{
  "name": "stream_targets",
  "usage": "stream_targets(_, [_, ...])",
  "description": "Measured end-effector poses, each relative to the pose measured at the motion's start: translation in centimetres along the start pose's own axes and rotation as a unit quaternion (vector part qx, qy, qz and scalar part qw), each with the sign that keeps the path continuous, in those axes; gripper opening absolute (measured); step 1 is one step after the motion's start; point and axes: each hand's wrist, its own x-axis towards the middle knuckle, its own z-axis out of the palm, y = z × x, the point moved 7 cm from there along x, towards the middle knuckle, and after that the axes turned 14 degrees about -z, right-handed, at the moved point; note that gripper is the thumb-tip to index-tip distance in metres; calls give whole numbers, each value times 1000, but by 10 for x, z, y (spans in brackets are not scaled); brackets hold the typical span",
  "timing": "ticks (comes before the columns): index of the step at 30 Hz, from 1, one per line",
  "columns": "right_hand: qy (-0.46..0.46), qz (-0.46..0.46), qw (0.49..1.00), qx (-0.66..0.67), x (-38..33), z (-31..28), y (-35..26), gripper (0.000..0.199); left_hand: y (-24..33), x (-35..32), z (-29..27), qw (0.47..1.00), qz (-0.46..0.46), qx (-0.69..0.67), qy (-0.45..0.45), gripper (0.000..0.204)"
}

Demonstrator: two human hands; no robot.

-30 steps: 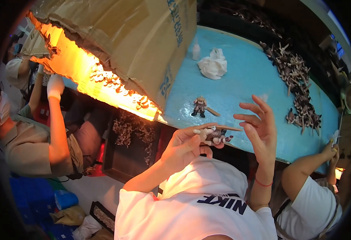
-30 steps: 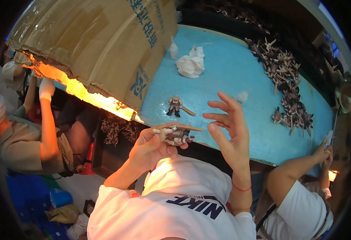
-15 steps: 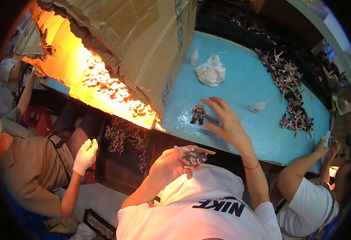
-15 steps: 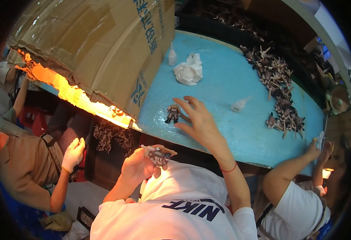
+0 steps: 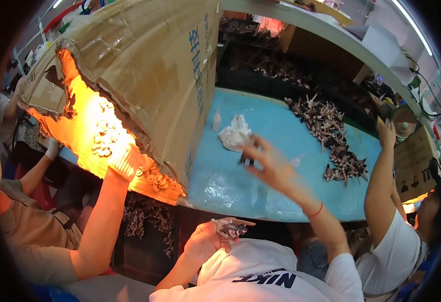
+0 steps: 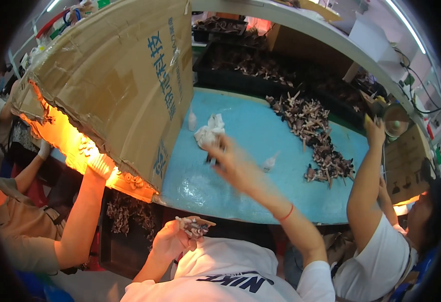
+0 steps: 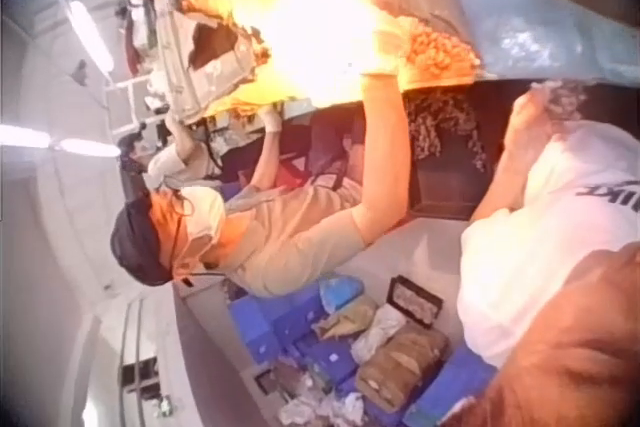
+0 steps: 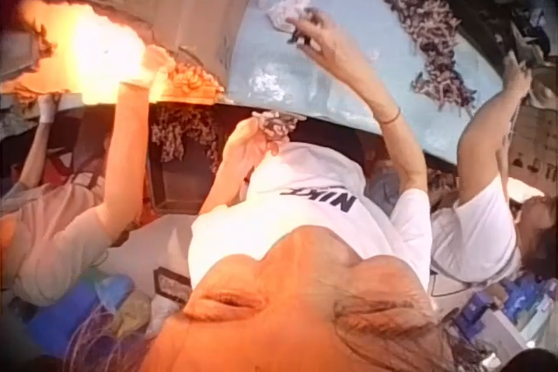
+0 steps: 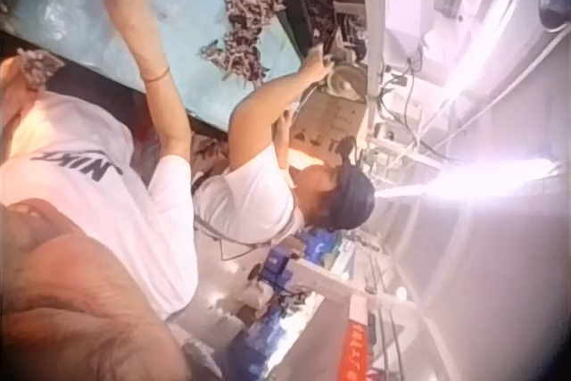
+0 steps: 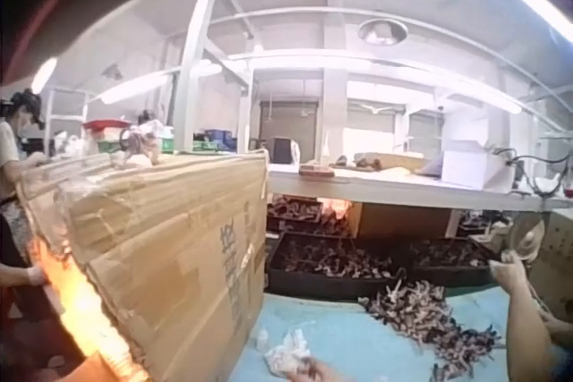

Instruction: The person assembles toy figurines by applying glue from a bottle onto parts and attaching the pieces together by hand.

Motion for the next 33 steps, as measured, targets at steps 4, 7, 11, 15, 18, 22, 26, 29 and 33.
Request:
stream_targets(4, [132, 15, 916, -378, 71, -107, 44, 65, -15, -2, 9, 1000, -29, 3, 1, 49])
stream_targets(7, [220, -7, 891, -398, 65, -134, 24, 68, -17, -3, 10, 998, -62, 32, 0, 47])
stream_targets(11, [215, -2, 941, -260, 16, -105, -3, 49, -15, -2, 4, 998, -51, -10, 23, 50])
stream_targets(15, [212, 9, 966, -151, -33, -73, -25, 23, -3, 1, 14, 999, -37, 11, 19, 60])
stream_targets(18, [250, 52, 963, -88, -66, -60, -36, 17, 2, -1, 10, 999, -3, -17, 27, 53])
stream_targets(22, [194, 81, 976, -52, -92, -29, -42, 17, 4, 2, 15, 999, -9, -32, 38, 48])
stream_targets(26, [179, 125, 975, 34, -117, 4, -48, 11, 2, 1, 20, 999, -12, -26, 34, 49])
stream_targets(29, [193, 160, 962, 107, -130, 20, -53, 10, 0, -1, 22, 999, -15, -20, 38, 50])
stream_targets(33, [172, 157, 963, 136, -134, 36, -59, 8, -2, -1, 24, 998, -16, -40, 40, 48])
